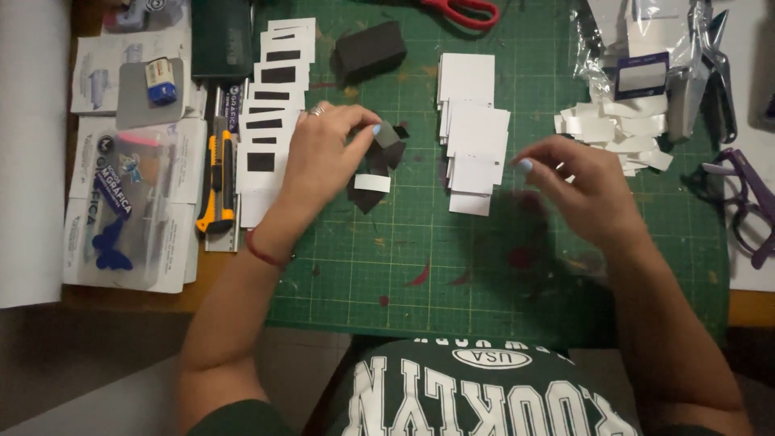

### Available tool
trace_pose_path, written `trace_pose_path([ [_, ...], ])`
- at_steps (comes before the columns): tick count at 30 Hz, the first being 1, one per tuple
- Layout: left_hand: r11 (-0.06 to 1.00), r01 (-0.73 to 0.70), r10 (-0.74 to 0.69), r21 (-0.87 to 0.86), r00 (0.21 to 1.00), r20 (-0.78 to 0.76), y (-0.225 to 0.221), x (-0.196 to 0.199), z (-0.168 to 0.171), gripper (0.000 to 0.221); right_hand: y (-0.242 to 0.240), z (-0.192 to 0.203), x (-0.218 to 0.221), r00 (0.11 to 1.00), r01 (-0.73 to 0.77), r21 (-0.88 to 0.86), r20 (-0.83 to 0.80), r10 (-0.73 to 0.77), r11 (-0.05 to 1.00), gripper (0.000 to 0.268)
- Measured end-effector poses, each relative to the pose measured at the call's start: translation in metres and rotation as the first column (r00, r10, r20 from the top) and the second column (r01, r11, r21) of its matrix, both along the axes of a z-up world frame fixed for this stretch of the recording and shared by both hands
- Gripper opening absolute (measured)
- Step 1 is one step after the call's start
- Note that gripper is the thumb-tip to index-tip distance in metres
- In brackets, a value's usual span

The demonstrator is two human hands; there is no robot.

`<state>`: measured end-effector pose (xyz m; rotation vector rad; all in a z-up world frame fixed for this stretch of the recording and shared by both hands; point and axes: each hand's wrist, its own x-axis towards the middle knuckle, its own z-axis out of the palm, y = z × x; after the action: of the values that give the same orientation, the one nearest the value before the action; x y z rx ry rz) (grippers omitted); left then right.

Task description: Assembling small cardstock items by peeling adhesive backings from black squares and sticking them onto white templates.

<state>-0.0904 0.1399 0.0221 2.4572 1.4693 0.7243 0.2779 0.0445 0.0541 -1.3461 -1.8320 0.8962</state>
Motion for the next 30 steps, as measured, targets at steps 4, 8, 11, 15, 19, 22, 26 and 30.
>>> trace_pose_path([
  [4, 0.999, -0.016, 0.016, -0.049, 1.000, 0.006, 0.005, -0.006, -0.007, 0.010, -0.006, 0.006, -0.006, 0.999, -0.006, 0.009, 0.039, 0.005, 1.000, 0.020],
  [8, 0.979, 0.011, 0.007, -0.204, 0.996, 0.090, 0.001, -0.001, 0.013, 0.010, -0.006, 0.019, -0.013, 0.996, 0.015, -0.141, 0.086, -0.003, 0.990, 0.021],
  [11, 0.967, 0.081, -0.023, -0.240, 0.972, 0.233, -0.005, -0.002, 0.012, 0.009, -0.006, 0.013, -0.012, 0.996, -0.003, -0.141, 0.083, 0.015, 0.990, 0.021],
  [15, 0.952, 0.241, -0.140, -0.189, 0.891, 0.432, -0.034, 0.026, 0.032, 0.010, -0.005, 0.009, -0.019, 0.991, -0.090, -0.094, -0.109, 0.079, 0.992, 0.026],
  [19, 0.901, 0.421, -0.429, 0.101, 0.834, 0.347, -0.056, 0.061, 0.039, 0.017, -0.008, -0.002, -0.024, 0.940, -0.166, -0.127, -0.319, 0.118, 0.978, 0.034],
  [22, 0.898, 0.430, -0.426, 0.088, 0.806, 0.410, -0.071, 0.084, 0.038, 0.011, -0.011, -0.003, -0.030, 0.909, -0.215, -0.039, -0.374, 0.186, 0.976, 0.039],
  [26, 0.912, 0.397, -0.247, -0.100, 0.728, 0.640, -0.083, 0.105, 0.029, 0.010, -0.012, -0.017, -0.021, 0.929, -0.092, -0.023, -0.361, 0.078, 0.995, 0.027],
  [30, 0.788, 0.556, -0.072, -0.266, 0.511, 0.857, -0.097, 0.111, 0.022, 0.040, -0.014, -0.009, -0.022, 0.842, 0.026, -0.145, -0.530, -0.100, 0.989, 0.019],
])
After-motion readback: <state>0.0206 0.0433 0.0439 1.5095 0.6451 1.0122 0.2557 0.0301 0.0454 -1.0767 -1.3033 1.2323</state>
